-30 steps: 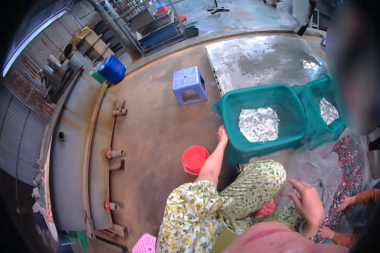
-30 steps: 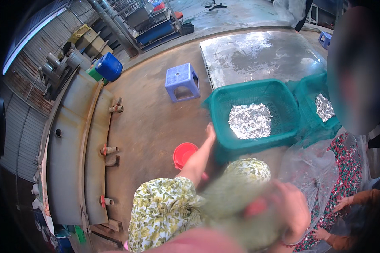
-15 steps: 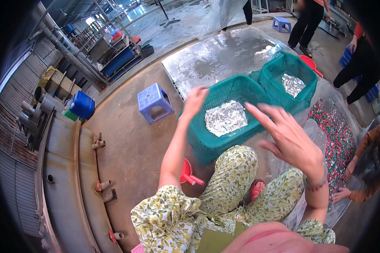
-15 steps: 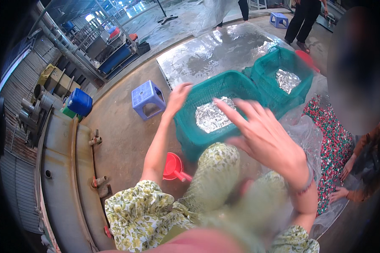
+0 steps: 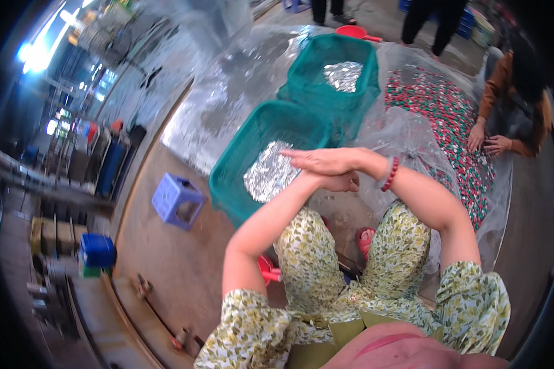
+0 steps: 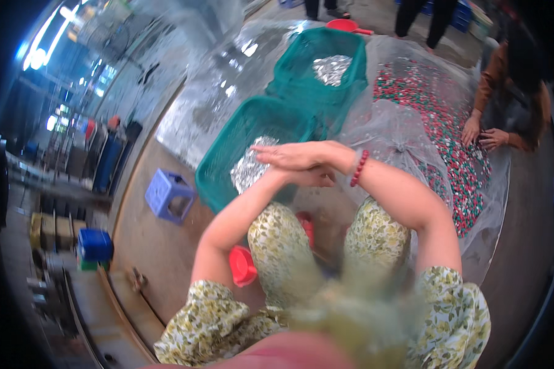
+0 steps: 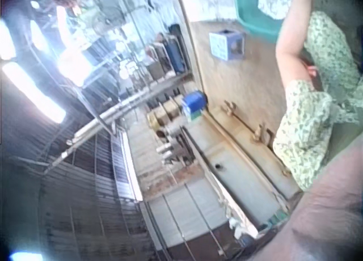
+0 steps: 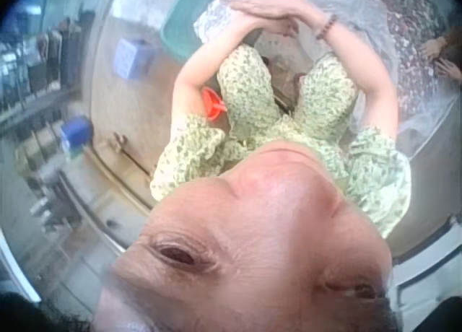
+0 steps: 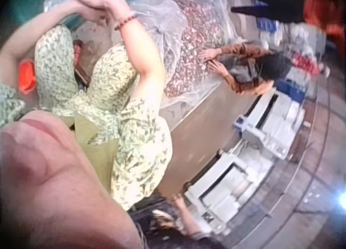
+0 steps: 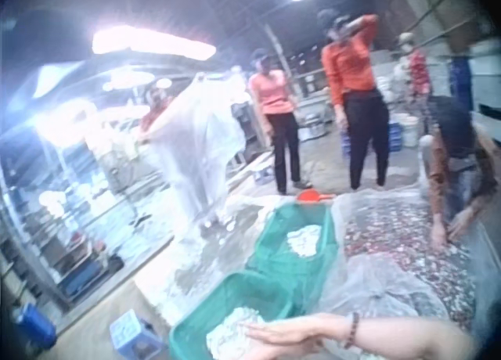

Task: The person sits at a low table and sorts a large pile of red, green, and white capsule-shaped objects by hand, picking them from a mesh bag and placing them into a green basket. The person occasionally uses a red scoop to transfer capsules into the basket.

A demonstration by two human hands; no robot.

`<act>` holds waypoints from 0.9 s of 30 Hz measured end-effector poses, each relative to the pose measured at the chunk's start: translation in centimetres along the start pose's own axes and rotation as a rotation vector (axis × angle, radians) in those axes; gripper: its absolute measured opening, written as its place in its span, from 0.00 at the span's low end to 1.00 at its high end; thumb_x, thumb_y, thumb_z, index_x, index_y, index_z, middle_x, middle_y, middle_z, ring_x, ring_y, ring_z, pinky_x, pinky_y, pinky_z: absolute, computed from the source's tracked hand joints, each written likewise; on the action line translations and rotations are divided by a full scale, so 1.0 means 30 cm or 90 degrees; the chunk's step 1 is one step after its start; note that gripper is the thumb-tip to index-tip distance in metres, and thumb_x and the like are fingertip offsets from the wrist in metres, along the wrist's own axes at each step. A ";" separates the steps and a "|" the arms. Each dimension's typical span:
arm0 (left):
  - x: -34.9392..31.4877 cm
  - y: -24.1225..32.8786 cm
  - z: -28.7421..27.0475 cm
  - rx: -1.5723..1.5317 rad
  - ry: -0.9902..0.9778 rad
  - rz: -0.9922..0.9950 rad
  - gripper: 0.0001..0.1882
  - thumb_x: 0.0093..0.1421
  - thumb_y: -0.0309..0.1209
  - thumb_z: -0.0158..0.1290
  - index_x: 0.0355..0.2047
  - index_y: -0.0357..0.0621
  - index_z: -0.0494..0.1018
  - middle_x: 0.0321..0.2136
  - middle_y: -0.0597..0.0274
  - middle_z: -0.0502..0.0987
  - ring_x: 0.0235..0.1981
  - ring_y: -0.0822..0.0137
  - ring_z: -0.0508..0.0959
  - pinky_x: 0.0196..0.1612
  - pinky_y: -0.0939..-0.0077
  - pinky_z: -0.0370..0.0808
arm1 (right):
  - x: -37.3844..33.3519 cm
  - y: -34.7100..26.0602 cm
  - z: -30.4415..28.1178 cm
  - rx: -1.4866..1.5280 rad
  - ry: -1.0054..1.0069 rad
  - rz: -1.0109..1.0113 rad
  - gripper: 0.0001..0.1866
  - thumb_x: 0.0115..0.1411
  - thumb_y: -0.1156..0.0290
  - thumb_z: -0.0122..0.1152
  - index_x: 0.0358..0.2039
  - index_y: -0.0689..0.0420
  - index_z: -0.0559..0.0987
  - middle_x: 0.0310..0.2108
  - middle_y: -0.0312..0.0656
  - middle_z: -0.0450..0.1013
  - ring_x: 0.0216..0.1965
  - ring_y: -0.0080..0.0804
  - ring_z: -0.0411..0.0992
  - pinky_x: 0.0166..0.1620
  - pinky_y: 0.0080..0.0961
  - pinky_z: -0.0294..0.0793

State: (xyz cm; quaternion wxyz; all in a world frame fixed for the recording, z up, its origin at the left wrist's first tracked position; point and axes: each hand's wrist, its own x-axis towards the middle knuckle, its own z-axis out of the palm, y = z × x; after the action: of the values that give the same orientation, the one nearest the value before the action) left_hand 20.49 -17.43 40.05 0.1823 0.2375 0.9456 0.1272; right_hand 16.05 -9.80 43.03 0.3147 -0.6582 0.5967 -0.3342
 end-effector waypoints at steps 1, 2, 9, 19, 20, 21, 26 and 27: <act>-0.045 -0.038 0.018 -0.008 -0.014 -0.034 0.16 0.60 0.37 0.45 0.47 0.47 0.70 0.47 0.55 0.72 0.47 0.59 0.71 0.51 0.65 0.66 | 0.055 -0.017 0.000 0.021 -0.014 -0.007 0.35 0.64 0.46 0.28 0.64 0.57 0.45 0.65 0.49 0.43 0.65 0.41 0.45 0.64 0.32 0.46; -0.021 -0.027 0.018 -0.015 -0.024 -0.022 0.16 0.60 0.37 0.45 0.47 0.47 0.71 0.47 0.55 0.72 0.47 0.59 0.71 0.51 0.65 0.66 | 0.030 -0.043 -0.019 0.029 -0.007 0.027 0.36 0.64 0.45 0.27 0.64 0.57 0.46 0.65 0.48 0.42 0.65 0.40 0.44 0.64 0.32 0.45; -0.033 -0.081 0.033 -0.031 -0.090 -0.037 0.16 0.59 0.37 0.45 0.46 0.47 0.71 0.47 0.55 0.72 0.47 0.59 0.71 0.51 0.65 0.65 | 0.008 -0.134 -0.017 0.076 -0.022 0.122 0.40 0.61 0.37 0.27 0.65 0.51 0.42 0.65 0.48 0.42 0.66 0.41 0.42 0.64 0.33 0.45; -0.038 -0.080 0.029 -0.004 -0.113 -0.059 0.16 0.58 0.37 0.46 0.45 0.46 0.71 0.46 0.54 0.72 0.47 0.59 0.71 0.51 0.64 0.65 | 0.010 -0.109 0.007 0.112 -0.017 0.169 0.43 0.57 0.35 0.36 0.65 0.51 0.45 0.63 0.50 0.50 0.63 0.44 0.50 0.61 0.36 0.52; -0.051 -0.089 0.023 -0.002 -0.109 -0.067 0.16 0.58 0.37 0.46 0.45 0.46 0.71 0.46 0.54 0.72 0.47 0.59 0.71 0.51 0.64 0.65 | 0.027 -0.108 0.023 0.105 -0.013 0.192 0.44 0.56 0.35 0.39 0.65 0.51 0.46 0.63 0.50 0.51 0.62 0.45 0.51 0.61 0.36 0.54; -0.055 -0.093 0.019 0.002 -0.105 -0.073 0.16 0.58 0.37 0.46 0.45 0.46 0.71 0.46 0.54 0.72 0.47 0.59 0.71 0.51 0.64 0.65 | 0.027 -0.121 0.029 0.097 -0.007 0.218 0.45 0.56 0.35 0.42 0.65 0.51 0.47 0.62 0.50 0.51 0.62 0.45 0.52 0.60 0.37 0.55; -0.082 -0.114 0.007 0.027 -0.066 -0.110 0.16 0.58 0.37 0.46 0.44 0.45 0.71 0.46 0.54 0.72 0.47 0.59 0.71 0.51 0.64 0.65 | 0.034 -0.087 0.039 0.098 -0.022 0.237 0.47 0.53 0.37 0.47 0.64 0.53 0.48 0.62 0.49 0.53 0.60 0.47 0.55 0.58 0.38 0.58; -0.086 -0.117 0.010 0.029 -0.060 -0.114 0.16 0.58 0.37 0.46 0.44 0.45 0.71 0.46 0.54 0.72 0.47 0.59 0.71 0.51 0.64 0.65 | 0.035 -0.074 0.045 0.094 -0.012 0.240 0.47 0.53 0.37 0.48 0.64 0.53 0.49 0.62 0.48 0.54 0.60 0.46 0.55 0.58 0.38 0.58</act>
State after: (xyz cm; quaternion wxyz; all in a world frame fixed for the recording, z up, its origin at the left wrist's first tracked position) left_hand 21.33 -21.66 39.37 0.2320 0.1617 0.9561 0.0773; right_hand 18.49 -10.62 44.12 0.4245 -0.5132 0.6801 -0.3064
